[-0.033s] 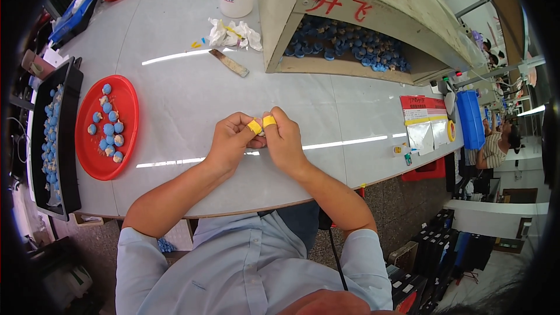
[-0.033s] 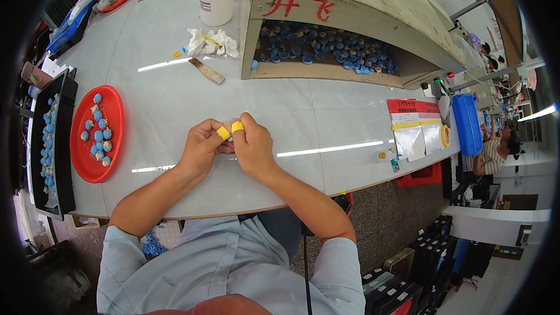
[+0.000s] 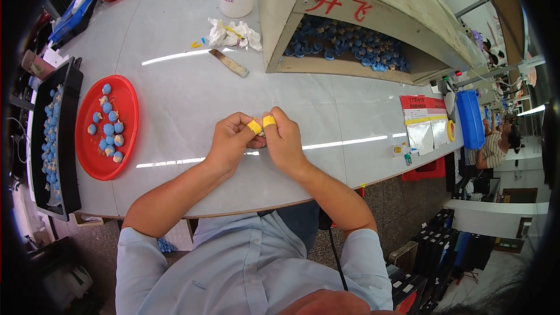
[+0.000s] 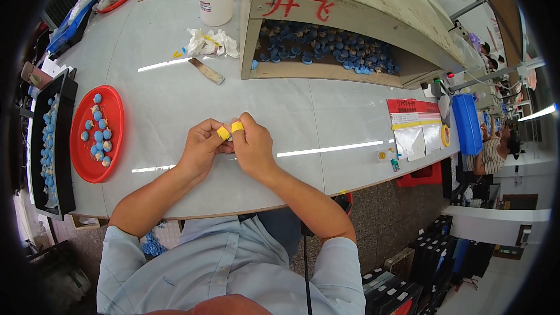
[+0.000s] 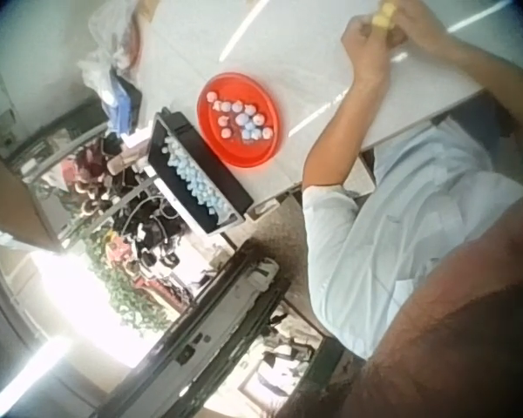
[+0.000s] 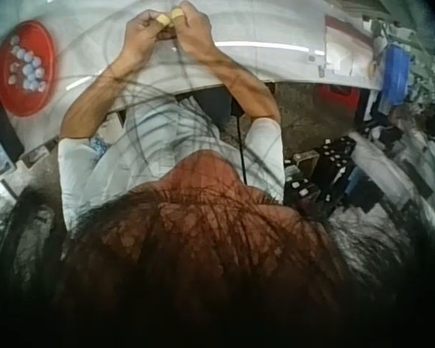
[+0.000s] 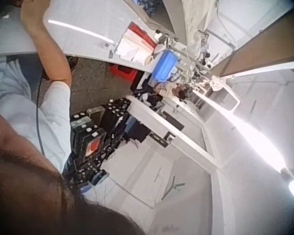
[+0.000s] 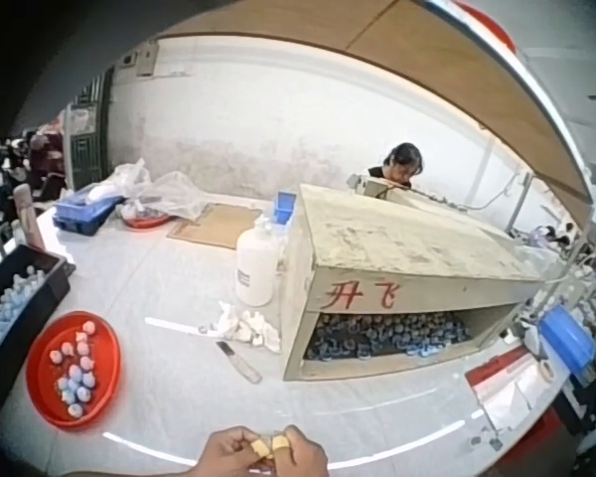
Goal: The person applies glue to small plastic components with a glue applicator, then assembles the parts by hand.
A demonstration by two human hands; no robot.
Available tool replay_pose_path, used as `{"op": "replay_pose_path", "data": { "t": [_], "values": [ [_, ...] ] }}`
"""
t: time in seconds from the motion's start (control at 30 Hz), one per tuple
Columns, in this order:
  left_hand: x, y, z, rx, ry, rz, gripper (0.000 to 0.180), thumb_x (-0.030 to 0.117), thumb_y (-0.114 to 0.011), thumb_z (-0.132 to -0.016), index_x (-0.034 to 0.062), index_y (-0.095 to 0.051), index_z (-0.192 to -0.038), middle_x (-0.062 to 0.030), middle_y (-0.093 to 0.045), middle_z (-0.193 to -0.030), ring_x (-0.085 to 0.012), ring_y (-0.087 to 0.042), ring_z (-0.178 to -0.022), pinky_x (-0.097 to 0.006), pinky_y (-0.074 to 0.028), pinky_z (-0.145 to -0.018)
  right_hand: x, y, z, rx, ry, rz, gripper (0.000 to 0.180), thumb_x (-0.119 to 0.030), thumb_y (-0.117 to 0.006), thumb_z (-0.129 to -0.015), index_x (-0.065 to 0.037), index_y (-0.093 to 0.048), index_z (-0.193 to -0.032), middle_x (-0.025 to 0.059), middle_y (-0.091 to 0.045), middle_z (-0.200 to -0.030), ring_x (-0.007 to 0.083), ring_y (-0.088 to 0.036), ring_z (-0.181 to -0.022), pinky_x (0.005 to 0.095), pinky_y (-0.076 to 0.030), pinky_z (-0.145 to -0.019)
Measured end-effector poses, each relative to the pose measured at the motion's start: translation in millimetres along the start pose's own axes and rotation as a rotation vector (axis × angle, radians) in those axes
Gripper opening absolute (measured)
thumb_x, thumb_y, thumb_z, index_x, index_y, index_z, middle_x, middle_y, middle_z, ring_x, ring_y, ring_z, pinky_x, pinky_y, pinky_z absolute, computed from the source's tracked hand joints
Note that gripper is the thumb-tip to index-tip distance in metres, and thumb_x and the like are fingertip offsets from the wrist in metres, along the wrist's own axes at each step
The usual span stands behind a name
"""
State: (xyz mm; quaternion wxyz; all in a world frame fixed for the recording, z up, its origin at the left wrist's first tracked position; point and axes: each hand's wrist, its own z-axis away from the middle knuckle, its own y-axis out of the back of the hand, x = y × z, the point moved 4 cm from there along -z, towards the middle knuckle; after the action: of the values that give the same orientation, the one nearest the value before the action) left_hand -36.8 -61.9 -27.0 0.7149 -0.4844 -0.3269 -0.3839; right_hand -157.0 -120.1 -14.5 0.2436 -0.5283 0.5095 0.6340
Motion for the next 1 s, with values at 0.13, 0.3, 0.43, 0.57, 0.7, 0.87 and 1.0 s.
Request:
{"op": "replay_pose_path", "data": {
  "t": [0.13,0.3,0.43,0.57,0.7,0.87,1.0],
  "values": [
    [-0.6,0.2,-0.2,0.006,-0.006,-0.012,0.011,0.015,-0.061,-0.095,0.0035,-0.059,-0.096,-0.0082,-0.067,-0.090,-0.0156,-0.066,-0.077,-0.028,-0.054,-0.071,1.2,-0.6,1.0,0.020,0.013,-0.018,0.022,-0.016,-0.050,-0.095,-0.002,-0.044,-0.079,0.0162,-0.055,-0.062,0.0325,-0.054,-0.055,0.0400,-0.041,-0.053],
    [0.5,-0.4,0.2,0.012,-0.005,-0.035,0.011,0.015,-0.060,-0.095,0.0036,-0.059,-0.096,-0.0078,-0.067,-0.089,-0.0152,-0.066,-0.076,-0.027,-0.054,-0.071,-1.1,-0.1,1.1,0.022,0.009,-0.013,0.022,-0.015,-0.049,-0.095,-0.002,-0.043,-0.079,0.0163,-0.056,-0.063,0.0321,-0.053,-0.055,0.0397,-0.041,-0.052],
    [-0.4,-0.3,-0.5,0.011,-0.014,-0.035,0.010,0.014,-0.060,-0.096,0.0036,-0.059,-0.096,-0.0079,-0.067,-0.088,-0.0151,-0.066,-0.077,-0.027,-0.054,-0.070,-1.7,-0.3,1.3,0.030,0.022,-0.020,0.023,-0.015,-0.049,-0.095,-0.002,-0.043,-0.078,0.0163,-0.056,-0.062,0.0316,-0.053,-0.054,0.0394,-0.041,-0.052],
    [0.3,-0.7,-0.9,0.005,-0.025,-0.008,0.015,0.015,-0.061,-0.095,0.0002,-0.060,-0.096,-0.0101,-0.066,-0.087,-0.0165,-0.067,-0.078,-0.028,-0.055,-0.071,-3.5,0.1,1.2,0.038,0.025,-0.022,0.024,-0.015,-0.049,-0.096,-0.001,-0.043,-0.078,0.0164,-0.055,-0.062,0.0309,-0.052,-0.053,0.0394,-0.040,-0.051],
    [-0.1,-0.3,-1.4,0.010,-0.034,-0.033,0.015,0.015,-0.061,-0.096,0.0004,-0.060,-0.097,-0.0096,-0.066,-0.087,-0.0163,-0.067,-0.078,-0.028,-0.055,-0.072,-0.9,0.0,0.0,0.041,0.022,-0.006,0.024,-0.016,-0.049,-0.096,-0.001,-0.043,-0.077,0.0167,-0.055,-0.062,0.0307,-0.052,-0.052,0.0394,-0.041,-0.052],
    [3.1,-0.9,-2.7,-0.010,-0.036,-0.045,0.012,0.014,-0.060,-0.096,0.0025,-0.059,-0.100,-0.0090,-0.068,-0.091,-0.0162,-0.067,-0.079,-0.027,-0.055,-0.072,3.9,0.0,-3.5,0.046,0.033,-0.073,0.026,-0.016,-0.051,-0.097,-0.001,-0.043,-0.077,0.0133,-0.055,-0.061,0.0233,-0.054,-0.054,0.0363,-0.041,-0.051],
    [9.3,-3.0,-4.7,0.024,-0.068,-0.068,0.015,0.015,-0.061,-0.096,0.0023,-0.058,-0.103,-0.0100,-0.067,-0.096,-0.0162,-0.067,-0.084,-0.027,-0.055,-0.075,3.9,4.3,-8.7,0.006,-0.034,-0.312,0.021,-0.014,-0.051,-0.097,-0.001,-0.048,-0.081,0.0064,-0.059,-0.070,0.0141,-0.055,-0.059,0.0310,-0.043,-0.053]
  ]
}}
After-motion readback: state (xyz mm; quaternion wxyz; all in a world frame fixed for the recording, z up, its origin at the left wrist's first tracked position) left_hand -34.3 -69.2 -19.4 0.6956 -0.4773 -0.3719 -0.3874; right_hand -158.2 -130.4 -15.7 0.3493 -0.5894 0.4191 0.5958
